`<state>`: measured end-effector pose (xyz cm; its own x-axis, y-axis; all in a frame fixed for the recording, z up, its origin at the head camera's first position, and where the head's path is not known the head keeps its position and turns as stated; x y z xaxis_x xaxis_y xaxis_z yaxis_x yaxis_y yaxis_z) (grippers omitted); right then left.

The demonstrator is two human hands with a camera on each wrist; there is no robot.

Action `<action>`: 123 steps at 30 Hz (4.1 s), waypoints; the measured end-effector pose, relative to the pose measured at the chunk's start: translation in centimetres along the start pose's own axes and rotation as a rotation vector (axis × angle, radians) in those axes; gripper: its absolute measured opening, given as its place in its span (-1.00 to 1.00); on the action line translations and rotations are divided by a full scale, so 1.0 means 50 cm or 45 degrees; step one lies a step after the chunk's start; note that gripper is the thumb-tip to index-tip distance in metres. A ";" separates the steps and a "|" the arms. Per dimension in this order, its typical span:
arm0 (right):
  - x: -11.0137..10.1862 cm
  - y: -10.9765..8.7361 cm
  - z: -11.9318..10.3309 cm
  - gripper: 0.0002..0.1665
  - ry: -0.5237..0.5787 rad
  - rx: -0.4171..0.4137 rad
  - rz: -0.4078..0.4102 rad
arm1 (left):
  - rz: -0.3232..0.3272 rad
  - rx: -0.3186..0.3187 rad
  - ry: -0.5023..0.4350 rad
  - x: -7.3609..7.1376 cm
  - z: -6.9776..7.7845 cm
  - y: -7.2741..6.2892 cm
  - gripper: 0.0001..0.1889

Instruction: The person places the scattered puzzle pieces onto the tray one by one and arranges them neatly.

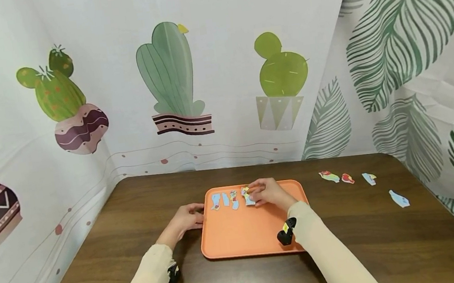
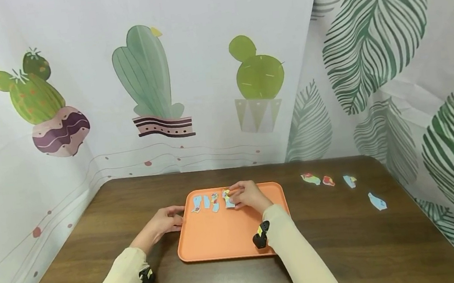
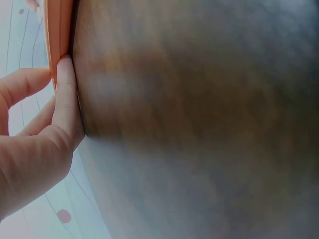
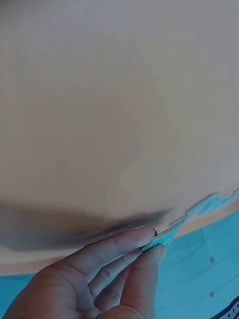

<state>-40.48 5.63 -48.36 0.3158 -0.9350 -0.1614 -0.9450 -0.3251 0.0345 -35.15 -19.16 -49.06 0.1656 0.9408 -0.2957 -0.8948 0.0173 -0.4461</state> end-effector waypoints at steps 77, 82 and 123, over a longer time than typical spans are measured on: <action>-0.296 -0.080 -0.080 -0.59 -0.247 -0.317 0.280 | 0.005 -0.012 0.014 -0.002 -0.004 0.003 -0.50; -0.366 -0.111 -0.057 -0.52 -0.285 -0.276 0.342 | 0.009 -0.008 0.005 -0.002 -0.002 0.002 -0.50; -0.446 -0.152 0.050 -0.23 -0.596 0.052 0.203 | 0.000 -0.015 -0.036 0.003 0.004 0.004 -0.49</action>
<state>-40.57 29.28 -47.49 0.1036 -0.8059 -0.5829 -0.9840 -0.1683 0.0579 -35.38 -18.94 -49.03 0.1533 0.9501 -0.2717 -0.8899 0.0132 -0.4560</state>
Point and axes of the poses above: each hand's wrist, its own y-axis towards the middle knuckle, its own x-axis out of the palm, z = x × y, the point moved 10 cm from there along y, towards the middle knuckle, and after that the axes turned 11 degrees about -x, right-handed, at the moved point
